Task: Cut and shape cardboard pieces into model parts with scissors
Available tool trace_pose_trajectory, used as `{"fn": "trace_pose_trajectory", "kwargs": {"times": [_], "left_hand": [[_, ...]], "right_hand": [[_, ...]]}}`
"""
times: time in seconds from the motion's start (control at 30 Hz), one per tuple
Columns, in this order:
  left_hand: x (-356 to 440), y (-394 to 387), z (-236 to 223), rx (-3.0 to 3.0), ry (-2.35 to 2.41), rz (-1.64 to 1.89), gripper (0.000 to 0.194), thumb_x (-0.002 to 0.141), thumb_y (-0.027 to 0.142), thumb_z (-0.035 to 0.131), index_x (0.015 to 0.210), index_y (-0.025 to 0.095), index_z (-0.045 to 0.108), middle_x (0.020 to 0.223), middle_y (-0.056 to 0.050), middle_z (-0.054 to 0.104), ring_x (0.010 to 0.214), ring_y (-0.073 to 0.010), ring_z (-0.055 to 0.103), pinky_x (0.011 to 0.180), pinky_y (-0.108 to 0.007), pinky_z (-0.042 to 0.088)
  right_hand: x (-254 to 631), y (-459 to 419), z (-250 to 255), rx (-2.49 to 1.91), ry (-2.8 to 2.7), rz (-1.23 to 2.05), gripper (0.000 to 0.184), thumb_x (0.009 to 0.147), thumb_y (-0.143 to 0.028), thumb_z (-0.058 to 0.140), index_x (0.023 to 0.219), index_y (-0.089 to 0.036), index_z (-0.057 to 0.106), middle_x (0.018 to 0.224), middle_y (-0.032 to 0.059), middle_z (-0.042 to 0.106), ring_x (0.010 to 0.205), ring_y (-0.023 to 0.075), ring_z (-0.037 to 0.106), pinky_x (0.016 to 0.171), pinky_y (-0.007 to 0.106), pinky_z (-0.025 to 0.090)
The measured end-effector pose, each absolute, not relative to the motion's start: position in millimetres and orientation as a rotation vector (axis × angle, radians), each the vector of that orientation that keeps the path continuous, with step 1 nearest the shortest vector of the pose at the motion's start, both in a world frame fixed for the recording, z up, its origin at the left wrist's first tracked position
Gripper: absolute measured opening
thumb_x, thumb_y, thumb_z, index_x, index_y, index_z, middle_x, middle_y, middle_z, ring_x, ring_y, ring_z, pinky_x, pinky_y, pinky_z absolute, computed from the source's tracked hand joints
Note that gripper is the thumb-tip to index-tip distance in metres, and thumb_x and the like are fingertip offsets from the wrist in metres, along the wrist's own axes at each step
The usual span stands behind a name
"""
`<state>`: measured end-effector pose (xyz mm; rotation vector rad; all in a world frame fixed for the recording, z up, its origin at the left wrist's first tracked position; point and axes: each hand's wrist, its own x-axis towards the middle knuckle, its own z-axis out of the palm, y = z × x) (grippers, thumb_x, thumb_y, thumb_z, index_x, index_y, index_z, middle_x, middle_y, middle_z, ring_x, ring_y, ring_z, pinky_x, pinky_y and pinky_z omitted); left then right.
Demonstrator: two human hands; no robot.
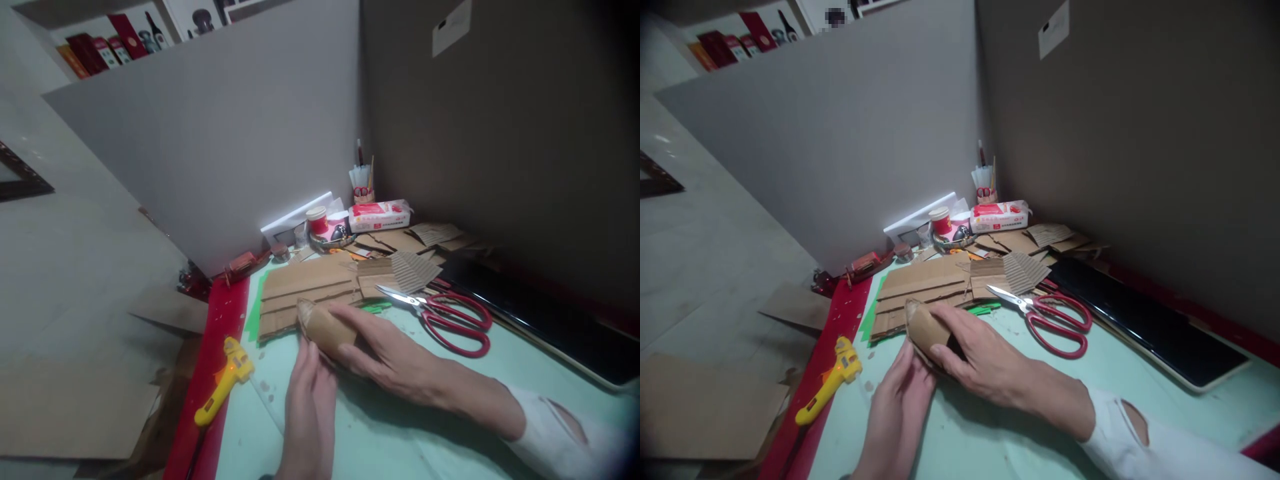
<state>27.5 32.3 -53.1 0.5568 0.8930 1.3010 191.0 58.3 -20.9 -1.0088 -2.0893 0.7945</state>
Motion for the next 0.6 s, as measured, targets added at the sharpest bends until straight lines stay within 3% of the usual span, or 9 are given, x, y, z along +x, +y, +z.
{"fn": "trace_pose_trajectory", "kwargs": {"times": [0.13,0.23,0.33,0.4,0.47,0.53,0.6], "left_hand": [[12.9,33.0,-62.5,0.656,1.0,1.298,0.052,0.09,0.031,0.074,0.14,0.016,0.069,0.149,-0.018,0.068,0.15,-0.0339,0.052,0.125,-0.046,0.04],[-0.4,33.3,-64.8,0.799,1.143,1.366,0.068,0.088,0.03,0.075,0.15,0.011,0.058,0.158,-0.023,0.059,0.15,-0.0369,0.05,0.124,-0.046,0.042],[-15.2,32.6,-58.5,1.005,1.324,1.43,0.073,0.096,0.034,0.069,0.162,0.019,0.043,0.171,-0.018,0.044,0.156,-0.0309,0.044,0.125,-0.045,0.039],[-24.4,32.0,-52.1,1.189,1.416,1.411,0.06,0.097,0.036,0.068,0.155,0.024,0.055,0.161,-0.015,0.058,0.148,-0.0311,0.054,0.123,-0.05,0.041],[-31.5,31.3,-46.8,1.377,1.522,1.388,0.044,0.096,0.035,0.068,0.137,0.02,0.072,0.141,-0.018,0.073,0.133,-0.038,0.064,0.118,-0.061,0.042],[-35.5,30.9,-43.6,1.576,1.622,1.419,0.038,0.097,0.033,0.064,0.126,0.013,0.078,0.129,-0.023,0.074,0.127,-0.0429,0.064,0.116,-0.068,0.039],[-35.5,32.0,-42.2,1.814,1.632,1.453,0.04,0.1,0.03,0.059,0.131,0.013,0.077,0.133,-0.024,0.07,0.135,-0.0419,0.057,0.122,-0.065,0.033]], "right_hand": [[192.1,61.4,-24.2,-0.939,-2.181,0.781,0.046,0.104,-0.028,0.053,0.149,-0.016,0.051,0.147,0.0162,0.064,0.128,0.0274,0.064,0.108,0.041,0.053],[193.3,61.3,-31.2,-0.923,-2.252,0.741,0.054,0.103,-0.028,0.053,0.154,-0.012,0.047,0.156,0.0214,0.058,0.137,0.0309,0.059,0.112,0.046,0.051],[195.2,61.3,-35.8,-0.922,-2.325,0.681,0.06,0.104,-0.032,0.052,0.158,-0.008,0.045,0.161,0.0252,0.052,0.144,0.0361,0.054,0.117,0.056,0.045],[196.6,62.0,-37.2,-0.926,-2.364,0.641,0.061,0.105,-0.035,0.05,0.16,-0.009,0.044,0.164,0.0248,0.049,0.147,0.0372,0.05,0.119,0.06,0.042],[197.6,62.9,-38.2,-0.934,-2.394,0.602,0.063,0.107,-0.038,0.05,0.162,-0.01,0.043,0.166,0.024,0.046,0.149,0.0379,0.047,0.119,0.061,0.04],[197.8,63.5,-39.9,-0.944,-2.417,0.563,0.064,0.107,-0.039,0.05,0.163,-0.009,0.041,0.168,0.0247,0.044,0.149,0.0399,0.046,0.119,0.063,0.04],[197.5,63.7,-42.6,-0.945,-2.436,0.53,0.065,0.107,-0.04,0.05,0.164,-0.009,0.041,0.169,0.0253,0.042,0.149,0.0416,0.046,0.118,0.064,0.04]]}}
